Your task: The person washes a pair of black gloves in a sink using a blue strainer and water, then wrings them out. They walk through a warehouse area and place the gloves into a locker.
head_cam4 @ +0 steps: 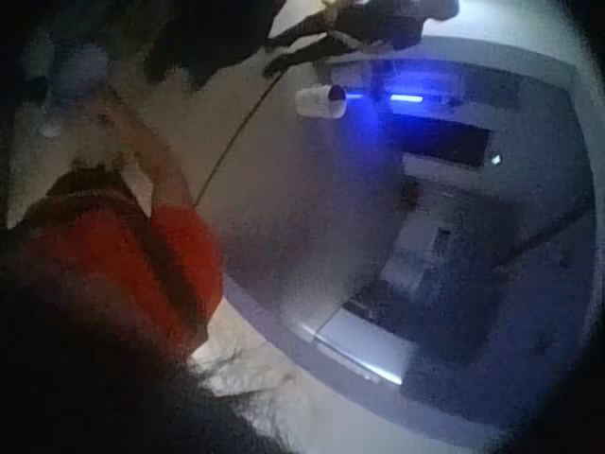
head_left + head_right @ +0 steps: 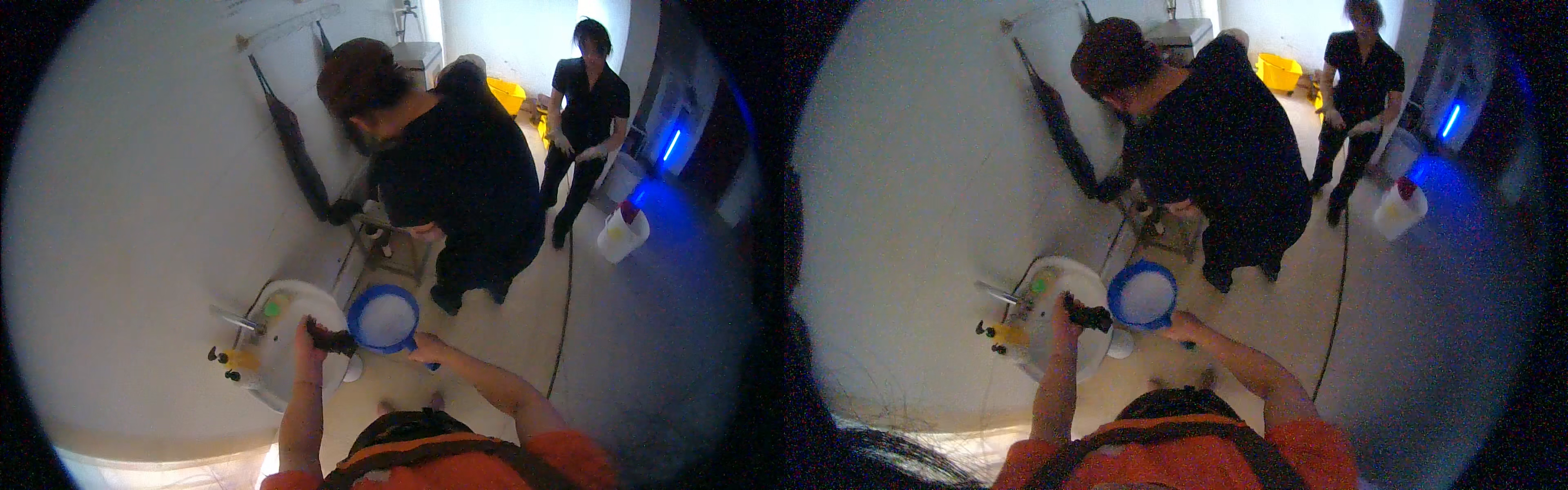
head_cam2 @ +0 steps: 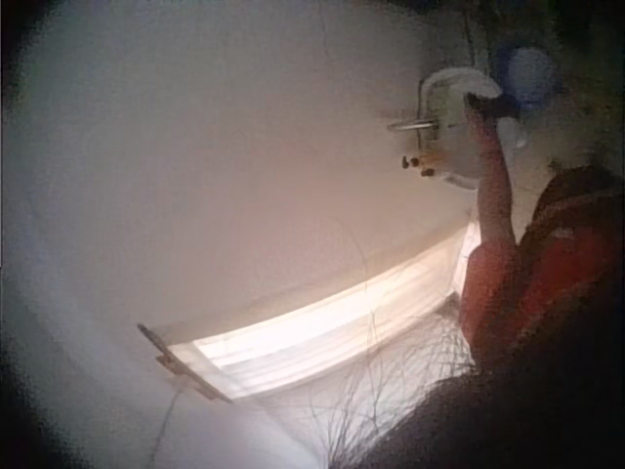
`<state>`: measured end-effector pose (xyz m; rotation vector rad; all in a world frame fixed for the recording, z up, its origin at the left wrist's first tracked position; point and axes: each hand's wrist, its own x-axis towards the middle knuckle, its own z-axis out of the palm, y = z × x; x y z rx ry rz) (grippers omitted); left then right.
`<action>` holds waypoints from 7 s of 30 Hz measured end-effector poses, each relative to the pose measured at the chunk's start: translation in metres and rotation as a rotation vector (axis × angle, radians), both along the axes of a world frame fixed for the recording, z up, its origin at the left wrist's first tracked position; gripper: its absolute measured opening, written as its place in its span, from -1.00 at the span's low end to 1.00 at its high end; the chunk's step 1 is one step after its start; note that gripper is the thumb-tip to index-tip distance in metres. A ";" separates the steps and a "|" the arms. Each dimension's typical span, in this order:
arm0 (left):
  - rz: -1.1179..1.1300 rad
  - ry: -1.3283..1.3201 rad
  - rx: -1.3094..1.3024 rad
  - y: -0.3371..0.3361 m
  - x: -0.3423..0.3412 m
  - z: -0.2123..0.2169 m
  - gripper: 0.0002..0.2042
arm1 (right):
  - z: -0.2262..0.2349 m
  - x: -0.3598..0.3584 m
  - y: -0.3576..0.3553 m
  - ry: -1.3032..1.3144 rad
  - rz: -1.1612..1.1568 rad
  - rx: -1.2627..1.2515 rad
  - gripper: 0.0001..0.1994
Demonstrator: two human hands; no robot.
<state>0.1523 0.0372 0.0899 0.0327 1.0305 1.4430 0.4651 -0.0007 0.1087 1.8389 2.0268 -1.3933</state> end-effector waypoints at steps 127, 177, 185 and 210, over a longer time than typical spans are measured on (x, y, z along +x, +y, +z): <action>-0.023 -0.220 -0.065 0.415 0.204 -0.035 -0.79 | -0.050 0.179 0.542 0.080 -0.154 0.169 -0.61; 0.244 -0.262 -0.625 0.630 0.367 -0.213 -0.45 | -0.260 0.173 0.819 0.149 0.060 -0.075 -0.65; 0.480 -0.161 -0.449 0.618 0.358 -0.112 -0.59 | -0.315 0.156 0.751 0.526 -0.324 -0.582 -0.69; 0.624 -0.207 -0.327 0.612 0.333 -0.051 -0.87 | -0.148 0.187 0.862 0.191 0.329 -1.241 -0.66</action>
